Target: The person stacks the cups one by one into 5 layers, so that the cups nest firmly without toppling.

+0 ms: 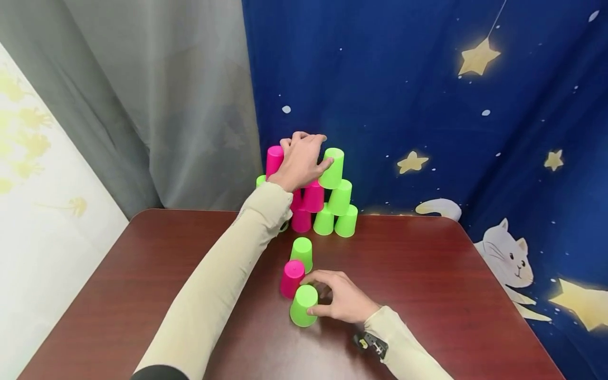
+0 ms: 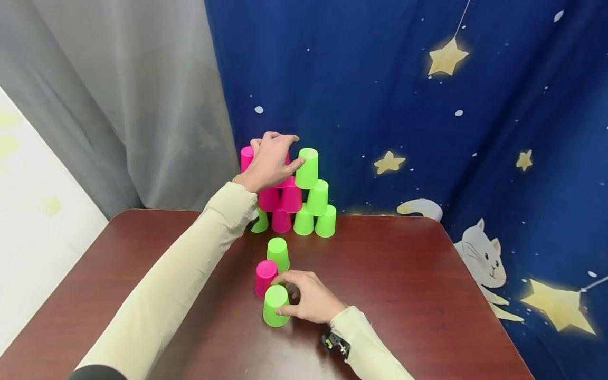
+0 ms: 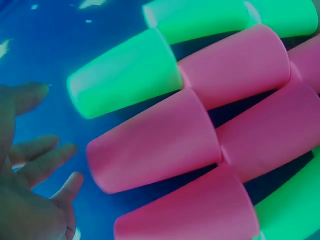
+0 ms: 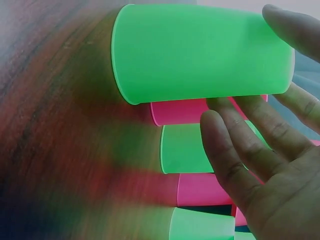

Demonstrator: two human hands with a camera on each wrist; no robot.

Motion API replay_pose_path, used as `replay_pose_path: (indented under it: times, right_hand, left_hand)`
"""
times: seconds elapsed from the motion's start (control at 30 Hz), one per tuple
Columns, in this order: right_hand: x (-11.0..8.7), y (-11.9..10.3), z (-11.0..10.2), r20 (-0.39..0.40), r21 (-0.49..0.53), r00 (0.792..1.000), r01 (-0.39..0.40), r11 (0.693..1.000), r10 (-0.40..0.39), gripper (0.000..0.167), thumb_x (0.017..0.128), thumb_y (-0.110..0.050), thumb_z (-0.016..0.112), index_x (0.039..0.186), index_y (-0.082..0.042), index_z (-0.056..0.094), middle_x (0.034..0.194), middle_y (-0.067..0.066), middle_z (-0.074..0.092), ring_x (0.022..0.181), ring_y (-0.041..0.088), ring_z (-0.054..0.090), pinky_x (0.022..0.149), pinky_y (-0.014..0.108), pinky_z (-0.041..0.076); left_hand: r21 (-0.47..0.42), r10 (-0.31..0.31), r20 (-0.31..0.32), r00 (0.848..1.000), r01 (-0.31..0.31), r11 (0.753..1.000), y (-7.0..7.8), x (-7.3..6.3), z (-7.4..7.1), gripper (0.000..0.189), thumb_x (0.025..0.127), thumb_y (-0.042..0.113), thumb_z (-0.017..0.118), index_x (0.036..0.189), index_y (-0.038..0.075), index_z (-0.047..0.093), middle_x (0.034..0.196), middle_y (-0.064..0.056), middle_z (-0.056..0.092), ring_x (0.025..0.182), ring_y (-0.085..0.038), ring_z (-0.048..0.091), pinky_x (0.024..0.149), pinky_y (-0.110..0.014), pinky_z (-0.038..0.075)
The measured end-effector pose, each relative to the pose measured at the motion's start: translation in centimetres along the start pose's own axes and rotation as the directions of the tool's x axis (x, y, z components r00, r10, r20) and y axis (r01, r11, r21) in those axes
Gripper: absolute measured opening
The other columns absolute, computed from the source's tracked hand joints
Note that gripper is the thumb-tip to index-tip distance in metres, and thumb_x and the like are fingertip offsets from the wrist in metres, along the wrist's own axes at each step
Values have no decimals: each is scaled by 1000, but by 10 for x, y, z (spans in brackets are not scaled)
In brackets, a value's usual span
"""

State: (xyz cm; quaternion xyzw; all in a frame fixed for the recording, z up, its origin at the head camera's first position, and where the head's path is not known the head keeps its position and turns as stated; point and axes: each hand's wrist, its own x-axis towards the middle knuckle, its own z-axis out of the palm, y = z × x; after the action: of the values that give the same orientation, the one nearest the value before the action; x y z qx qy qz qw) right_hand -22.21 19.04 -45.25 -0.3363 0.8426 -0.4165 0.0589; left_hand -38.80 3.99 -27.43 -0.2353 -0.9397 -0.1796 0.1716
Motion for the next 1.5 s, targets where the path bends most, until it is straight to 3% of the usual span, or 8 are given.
replay_pose_path:
  times: [0.13,0.33,0.47,0.63,0.8,1.03,1.2,1.5]
  right_hand:
    - [-2,0,3,-17,17,1000,9,1000,-9,46,78,-15,85,119,-15,66,106,-2,72,85,10,69,77,34,62]
    - [-2,2,4,-30,17,999,17,1000,-17,46,78,-17,86,120,-16,67,106,-2,72,85,10,69,76,31,62]
    - [-2,4,1,-46,3,999,20,1000,-20,45,79,-20,86,120,-18,67,105,-4,73,84,9,69,75,28,60]
    - [-2,5,-7,-66,-31,997,24,999,-26,45,79,-20,86,120,-19,67,104,-5,72,82,5,67,72,28,60]
    - [-1,3,-14,-56,-52,998,38,998,-40,44,79,-21,86,119,-20,67,103,-6,72,83,4,67,72,29,60]
    - [1,-4,-32,-48,-84,998,23,996,-27,44,79,-23,86,118,-21,67,101,-6,71,82,5,66,71,28,60]
    - [4,-11,-51,-36,-109,999,8,994,-12,46,79,-26,86,121,-18,67,102,-5,72,82,4,66,71,33,61]
    - [16,-24,-79,-4,-126,1000,20,992,-21,43,80,-25,86,119,-21,67,99,-4,73,80,9,69,69,28,61]
  left_hand:
    - [-26,3,-61,998,-5,1000,-3,-21,-9,55,99,40,57,146,13,49,150,-6,54,137,-31,42,101,-54,33]
    - [-89,25,-151,988,-39,995,-18,-59,-12,51,97,34,61,141,10,54,141,-9,60,132,-32,48,99,-56,31]
    - [-128,42,-204,978,-69,989,-29,-87,-6,47,96,31,64,136,8,57,134,-11,63,126,-32,51,95,-56,30]
    - [-192,45,-229,972,-91,977,-35,-123,14,43,94,27,68,132,8,60,128,-9,65,121,-29,56,91,-55,28]
    - [-244,38,-173,984,-80,966,-38,-158,39,36,92,24,71,124,9,64,119,-7,69,111,-25,61,89,-51,28]
    - [-340,33,20,999,-24,940,-38,-195,68,41,89,27,74,124,9,64,120,-8,69,111,-25,64,90,-46,27]
    - [-357,48,95,994,-11,934,-38,-209,83,46,86,32,77,123,8,63,117,-6,69,105,-22,64,89,-43,28]
    - [-354,17,95,995,18,935,-38,-221,98,48,83,30,81,122,10,62,114,-1,68,101,-15,63,85,-37,30]
